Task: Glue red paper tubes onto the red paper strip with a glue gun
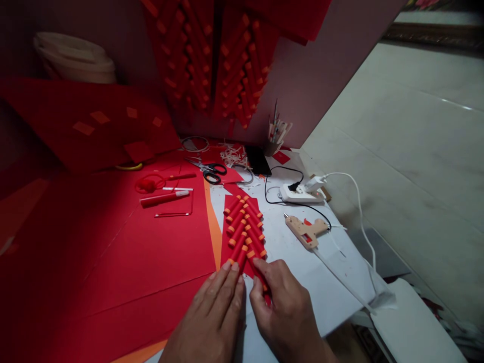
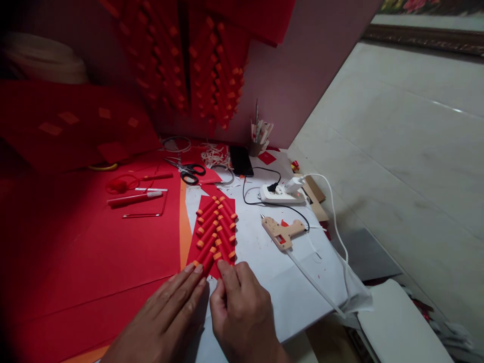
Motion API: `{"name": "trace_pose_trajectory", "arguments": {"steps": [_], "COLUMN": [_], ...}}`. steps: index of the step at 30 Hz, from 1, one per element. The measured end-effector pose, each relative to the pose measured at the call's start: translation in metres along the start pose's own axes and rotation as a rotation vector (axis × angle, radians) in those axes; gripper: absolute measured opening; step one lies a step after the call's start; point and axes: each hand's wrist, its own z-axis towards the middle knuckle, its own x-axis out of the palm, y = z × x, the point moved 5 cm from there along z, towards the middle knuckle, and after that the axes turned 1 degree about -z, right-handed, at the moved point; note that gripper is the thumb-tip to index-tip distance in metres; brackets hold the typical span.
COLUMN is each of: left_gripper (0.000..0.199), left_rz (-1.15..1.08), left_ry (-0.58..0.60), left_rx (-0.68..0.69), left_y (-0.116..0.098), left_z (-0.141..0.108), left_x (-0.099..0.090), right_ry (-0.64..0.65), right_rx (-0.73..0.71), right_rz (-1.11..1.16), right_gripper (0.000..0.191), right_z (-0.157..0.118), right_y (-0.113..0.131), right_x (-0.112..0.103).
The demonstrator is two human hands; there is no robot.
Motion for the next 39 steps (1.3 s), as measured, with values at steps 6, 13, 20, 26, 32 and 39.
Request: {"name": "trace_pose_trajectory", "arguments": {"steps": [6, 13, 20, 26, 32, 39], "left_gripper": [0.052, 0.054, 0.057, 0.056, 0.055, 0.058], "left_rz": [0.064, 0.043, 0.168, 0.181, 0.261, 0.205], "left_ry": [0.004, -0.023, 0.032, 0.068, 0.047, 0.133], "left_rx": [0.011, 0.007, 0.066, 0.096, 0.163, 0.198], "left_y": [0.0, 0.0, -0.002, -0.005, -0.007, 0.0], "left_z": [0.002, 0.002, 0.017, 0.039, 0.048, 0.061], "left_x": [-0.001, 0.001, -0.01, -0.022, -0.024, -0.028], "right_ry": [0.009, 0.032, 0.035, 0.024, 0.032, 0.055], "right_rx": [-0.01, -0.005, 0.015, -0.004, 0.046, 0.056], "right_rz": [-0.058, -0.113, -0.126, -0.068, -0.03, -0.04], "right_gripper": [0.031, 0.029, 0.029, 0.032, 0.039, 0.043], "right_z": [0.001, 0.002, 0.001, -0.003, -0.004, -0.004], "right_y": [0.002, 0.004, 0.003, 0.0, -0.004, -0.005], "right_x": [0.001, 0.001, 0.001, 0.002, 0.006, 0.011]}}
